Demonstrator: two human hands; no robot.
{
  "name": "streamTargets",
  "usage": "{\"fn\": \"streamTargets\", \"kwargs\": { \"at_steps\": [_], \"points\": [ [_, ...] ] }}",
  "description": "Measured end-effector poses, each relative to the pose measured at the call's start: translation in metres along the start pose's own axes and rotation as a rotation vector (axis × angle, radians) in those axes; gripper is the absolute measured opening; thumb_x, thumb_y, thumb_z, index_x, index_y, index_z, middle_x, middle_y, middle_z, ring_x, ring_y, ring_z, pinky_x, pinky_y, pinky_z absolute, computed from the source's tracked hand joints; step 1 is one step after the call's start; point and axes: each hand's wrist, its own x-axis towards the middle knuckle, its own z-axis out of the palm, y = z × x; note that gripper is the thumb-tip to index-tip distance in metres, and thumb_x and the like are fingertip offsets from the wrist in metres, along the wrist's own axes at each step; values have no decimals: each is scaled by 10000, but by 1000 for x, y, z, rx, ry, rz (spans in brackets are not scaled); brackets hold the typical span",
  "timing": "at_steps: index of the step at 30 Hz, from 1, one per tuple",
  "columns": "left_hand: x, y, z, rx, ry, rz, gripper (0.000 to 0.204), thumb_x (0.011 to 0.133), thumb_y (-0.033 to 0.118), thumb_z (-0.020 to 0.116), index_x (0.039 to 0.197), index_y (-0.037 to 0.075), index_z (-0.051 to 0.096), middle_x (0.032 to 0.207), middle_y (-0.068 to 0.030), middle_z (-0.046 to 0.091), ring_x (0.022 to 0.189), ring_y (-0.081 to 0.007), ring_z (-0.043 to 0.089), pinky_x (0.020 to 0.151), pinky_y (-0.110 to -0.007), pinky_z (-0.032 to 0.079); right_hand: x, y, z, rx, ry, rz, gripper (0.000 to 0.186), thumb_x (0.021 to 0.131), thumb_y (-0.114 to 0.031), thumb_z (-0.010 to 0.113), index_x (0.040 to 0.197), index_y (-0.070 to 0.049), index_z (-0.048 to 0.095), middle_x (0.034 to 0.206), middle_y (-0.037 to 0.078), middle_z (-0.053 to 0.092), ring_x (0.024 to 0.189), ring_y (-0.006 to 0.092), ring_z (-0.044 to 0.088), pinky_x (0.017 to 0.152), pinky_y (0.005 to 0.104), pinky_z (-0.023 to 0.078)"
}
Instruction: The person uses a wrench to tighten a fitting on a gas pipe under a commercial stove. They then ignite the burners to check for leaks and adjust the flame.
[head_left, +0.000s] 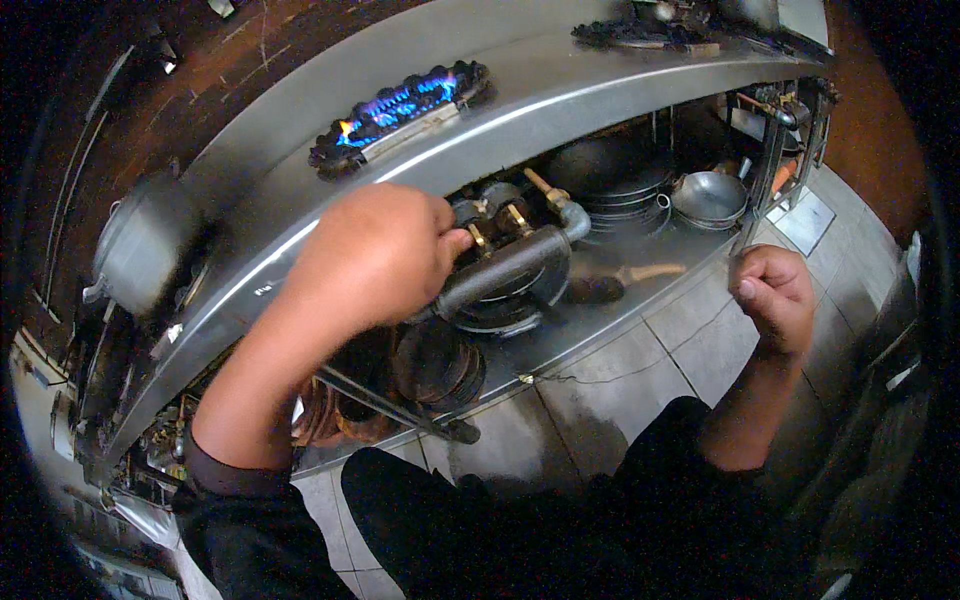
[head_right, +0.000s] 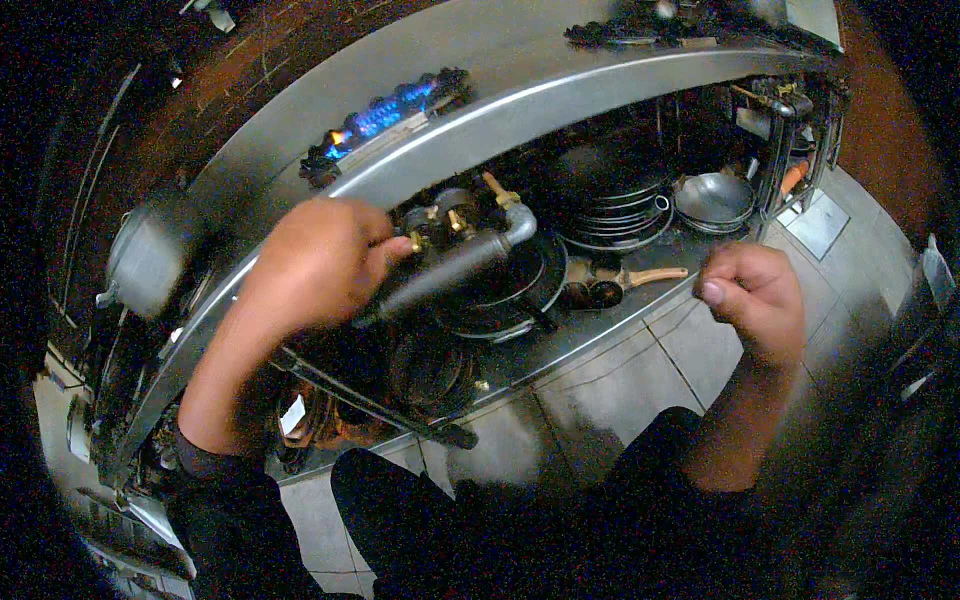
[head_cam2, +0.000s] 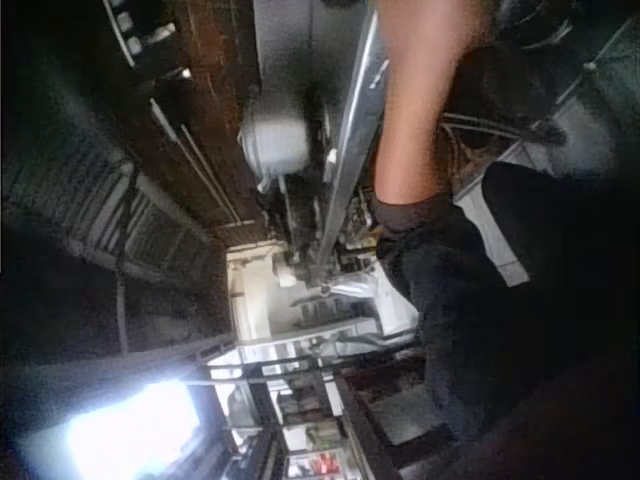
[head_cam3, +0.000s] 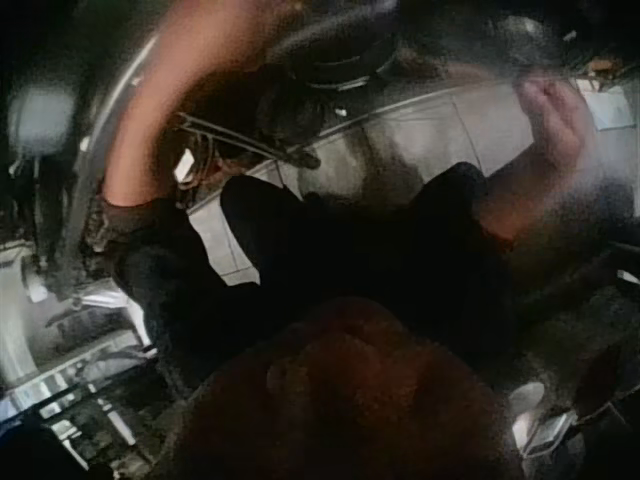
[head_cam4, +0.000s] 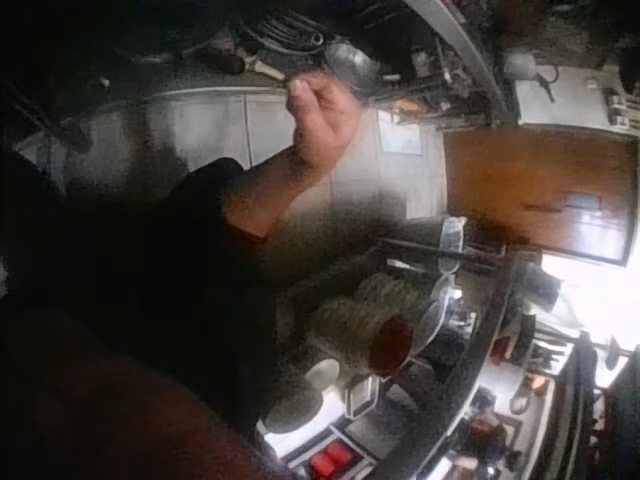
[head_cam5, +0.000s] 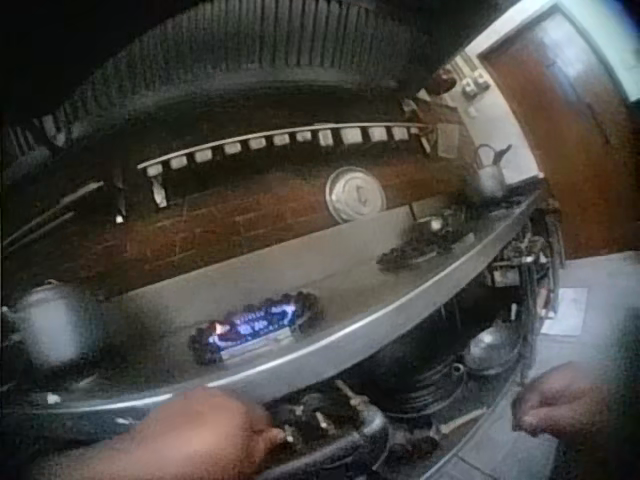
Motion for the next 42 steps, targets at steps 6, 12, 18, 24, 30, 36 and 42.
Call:
{"fn": "streamTargets", "kwargs": {
  "at_steps": [6,12,18,24,30,36,42],
  "points": [
    [22,-9,-35,-151,6,221,300,775,272,669,942,23,658,892,-202,639,836,-330,624,758,-390,480,13,-6,31,-111,-210,117,162,775,-127,662,704,3,595,648,36,566,583,108,504,524,257,388],
    [46,5,-18,-121,-150,370,322,787,337,661,899,35,679,834,-181,644,790,-342,618,709,-410,479,24,11,55,-130,-310,130,182,812,-133,652,689,-10,596,614,9,553,579,90,493,526,257,391],
    [52,16,-2,50,-2,343,344,822,389,588,776,59,674,756,-160,639,715,-360,607,653,-451,475,32,28,74,-194,-431,174,187,823,-153,642,711,-11,597,598,19,543,559,101,476,518,275,394],
    [42,24,-6,72,98,216,379,797,413,605,763,40,667,742,-200,631,720,-374,617,672,-455,496,31,48,104,-282,-546,117,218,832,-176,627,697,-14,574,584,57,545,536,123,476,510,308,402],
    [-23,-4,-22,-214,322,218,357,747,366,679,742,9,666,672,-184,613,659,-314,614,614,-395,493,19,78,164,-372,-530,156,232,821,-193,617,686,-9,576,583,107,553,523,167,496,519,339,419],
    [-89,-9,26,-824,139,-62,206,717,212,758,777,53,642,616,-13,570,583,-97,541,501,-251,406,-10,130,205,-417,-417,233,240,821,-191,620,692,8,587,592,127,565,529,184,511,526,336,419],
    [-134,-71,66,-730,47,76,184,731,166,739,780,34,621,645,-34,555,593,-126,521,532,-261,400,-19,147,262,-494,-443,294,256,826,-191,619,671,5,564,568,116,534,508,174,466,505,335,397]
  ]
}}
